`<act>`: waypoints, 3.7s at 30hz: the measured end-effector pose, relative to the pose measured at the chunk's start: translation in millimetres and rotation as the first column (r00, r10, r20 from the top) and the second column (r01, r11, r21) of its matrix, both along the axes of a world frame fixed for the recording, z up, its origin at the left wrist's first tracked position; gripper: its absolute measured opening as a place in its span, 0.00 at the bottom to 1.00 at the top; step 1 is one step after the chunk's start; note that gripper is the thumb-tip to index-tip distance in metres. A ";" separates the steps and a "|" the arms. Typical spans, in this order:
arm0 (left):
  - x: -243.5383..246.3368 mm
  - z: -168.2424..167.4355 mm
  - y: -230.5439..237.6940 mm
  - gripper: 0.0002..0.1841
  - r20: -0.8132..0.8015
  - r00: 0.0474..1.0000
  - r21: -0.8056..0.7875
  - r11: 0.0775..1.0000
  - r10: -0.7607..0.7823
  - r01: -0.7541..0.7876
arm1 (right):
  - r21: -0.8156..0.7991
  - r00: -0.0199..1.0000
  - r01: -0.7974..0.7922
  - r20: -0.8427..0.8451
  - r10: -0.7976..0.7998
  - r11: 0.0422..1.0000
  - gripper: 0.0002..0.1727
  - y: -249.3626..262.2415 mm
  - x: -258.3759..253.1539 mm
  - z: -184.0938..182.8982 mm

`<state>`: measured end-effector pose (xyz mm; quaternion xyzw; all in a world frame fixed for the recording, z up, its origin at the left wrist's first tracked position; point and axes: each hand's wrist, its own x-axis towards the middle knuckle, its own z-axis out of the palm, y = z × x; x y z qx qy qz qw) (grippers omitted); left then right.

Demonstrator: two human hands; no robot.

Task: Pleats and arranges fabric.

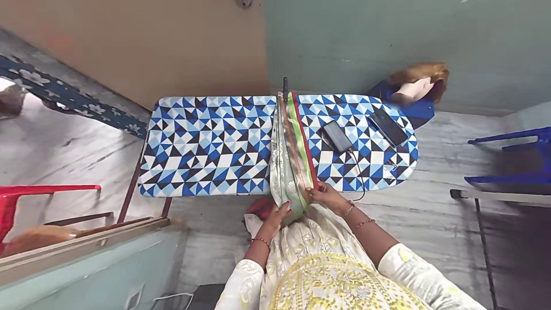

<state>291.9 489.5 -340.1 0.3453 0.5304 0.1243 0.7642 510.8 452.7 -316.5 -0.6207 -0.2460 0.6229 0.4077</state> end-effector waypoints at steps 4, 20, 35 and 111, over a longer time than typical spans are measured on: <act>-0.6 -3.6 -0.7 0.30 0.012 0.999 -0.008 0.999 0.045 -0.045 | 0.017 1.000 0.018 0.014 -0.018 1.000 0.07 -7.1 -2.3 7.6; -26.6 -14.5 21.6 0.40 -0.512 0.822 0.348 0.815 -0.249 0.463 | 0.085 0.967 0.193 0.155 -0.204 0.978 0.13 -17.5 -22.0 -3.4; -67.0 -41.2 34.9 0.26 0.113 0.990 0.093 0.993 -0.084 0.074 | -0.084 0.996 -0.055 0.068 0.061 0.995 0.22 -34.9 -23.4 -7.4; -66.1 10.6 26.6 0.24 -0.066 0.895 0.466 0.780 -0.440 0.418 | -0.030 0.962 0.272 -0.021 -0.272 0.962 0.11 -58.2 -33.0 -12.7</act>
